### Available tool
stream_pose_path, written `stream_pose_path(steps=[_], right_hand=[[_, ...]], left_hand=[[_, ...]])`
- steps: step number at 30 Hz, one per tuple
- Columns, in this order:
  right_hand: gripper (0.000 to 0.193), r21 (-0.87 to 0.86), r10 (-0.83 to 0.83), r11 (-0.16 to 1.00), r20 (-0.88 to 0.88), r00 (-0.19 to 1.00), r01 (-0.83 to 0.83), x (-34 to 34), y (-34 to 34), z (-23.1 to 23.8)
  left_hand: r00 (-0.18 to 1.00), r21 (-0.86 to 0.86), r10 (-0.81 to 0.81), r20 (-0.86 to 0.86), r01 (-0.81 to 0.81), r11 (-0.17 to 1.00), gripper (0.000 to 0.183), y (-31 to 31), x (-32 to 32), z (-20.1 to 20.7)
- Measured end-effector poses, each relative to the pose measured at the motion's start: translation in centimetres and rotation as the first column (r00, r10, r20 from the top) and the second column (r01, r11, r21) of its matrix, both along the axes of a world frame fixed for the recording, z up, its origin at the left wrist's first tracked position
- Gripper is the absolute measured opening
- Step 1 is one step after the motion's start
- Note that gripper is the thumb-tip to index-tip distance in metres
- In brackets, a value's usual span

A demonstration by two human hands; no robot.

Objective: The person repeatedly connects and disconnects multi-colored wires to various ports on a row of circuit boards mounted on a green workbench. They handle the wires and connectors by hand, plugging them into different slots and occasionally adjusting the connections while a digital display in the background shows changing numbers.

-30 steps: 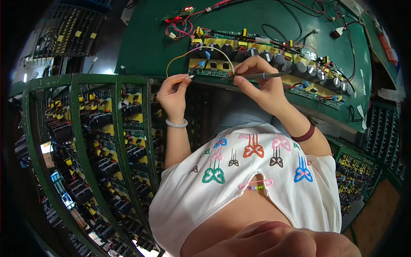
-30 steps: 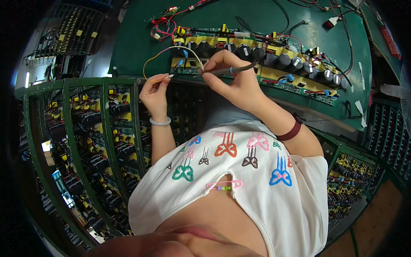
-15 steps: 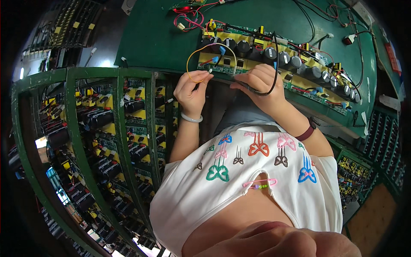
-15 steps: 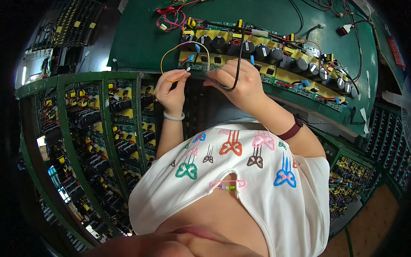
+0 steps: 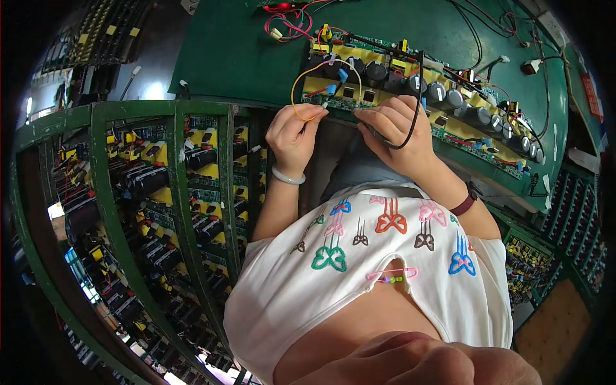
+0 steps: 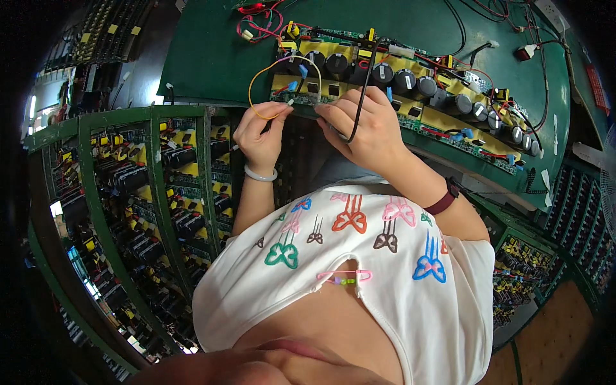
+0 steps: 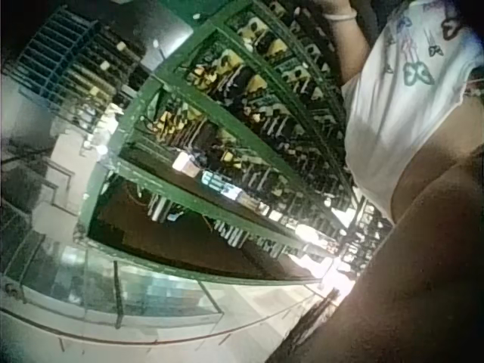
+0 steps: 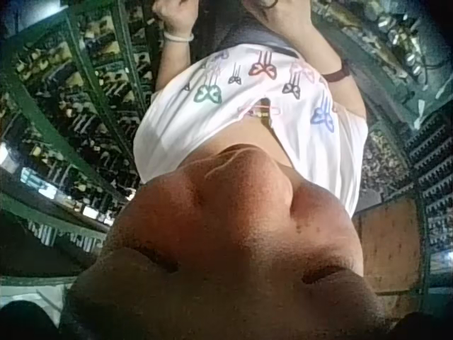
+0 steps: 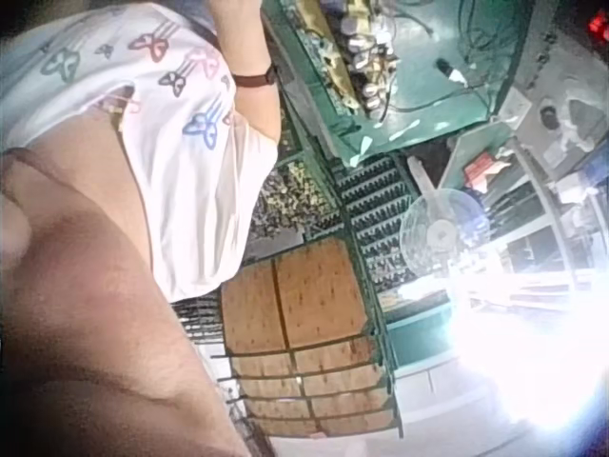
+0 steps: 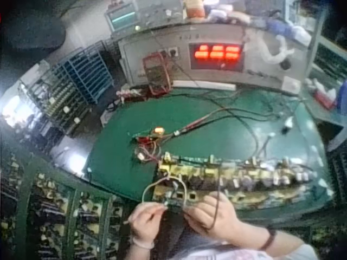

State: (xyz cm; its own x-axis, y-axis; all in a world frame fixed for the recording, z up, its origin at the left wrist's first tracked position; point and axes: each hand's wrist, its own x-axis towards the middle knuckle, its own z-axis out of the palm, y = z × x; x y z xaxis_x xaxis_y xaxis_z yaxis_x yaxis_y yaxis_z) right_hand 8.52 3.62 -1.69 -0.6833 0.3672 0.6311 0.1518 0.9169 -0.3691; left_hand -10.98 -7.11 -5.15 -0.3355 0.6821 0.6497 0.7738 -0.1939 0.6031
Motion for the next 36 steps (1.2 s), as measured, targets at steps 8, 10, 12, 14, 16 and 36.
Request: stream_pose_path(steps=[8, 10, 12, 14, 16, 36], right_hand=[[0.029, 0.023, -0.007, 1.0, 0.016, 1.0, 0.006, 0.0, 0.0, -0.1], [0.029, 0.025, -0.007, 1.0, 0.018, 1.0, 0.006, 0.0, 0.0, -0.2], [0.029, 0.021, -0.005, 1.0, 0.028, 1.0, 0.004, 0.1, 0.0, -0.1], [0.028, 0.016, -0.002, 1.0, 0.036, 0.999, 0.001, 0.3, -0.1, 0.0], [0.028, 0.024, 0.002, 1.0, 0.028, 1.0, -0.003, 0.1, 0.2, 0.2], [0.029, 0.04, -0.026, 0.999, 0.061, 0.998, 0.024, 0.4, -0.4, 0.5]], left_hand=[[0.993, -0.026, -0.026, -0.116, 0.023, 0.999, 0.02, 0.2, -0.1, 0.2], [0.992, -0.015, -0.031, -0.123, 0.029, 0.999, 0.021, 0.3, -0.2, 0.1], [0.99, -0.023, -0.037, -0.136, 0.034, 0.999, 0.021, 0.4, -0.2, 0.2], [0.988, -0.029, -0.045, -0.149, 0.041, 0.999, 0.021, 0.4, -0.1, 0.4], [0.982, -0.021, -0.053, -0.181, 0.05, 0.999, 0.021, 0.7, -0.3, 0.9], [0.965, -0.103, -0.063, -0.256, 0.037, 0.994, 0.019, 1.0, -0.2, 2.0]])
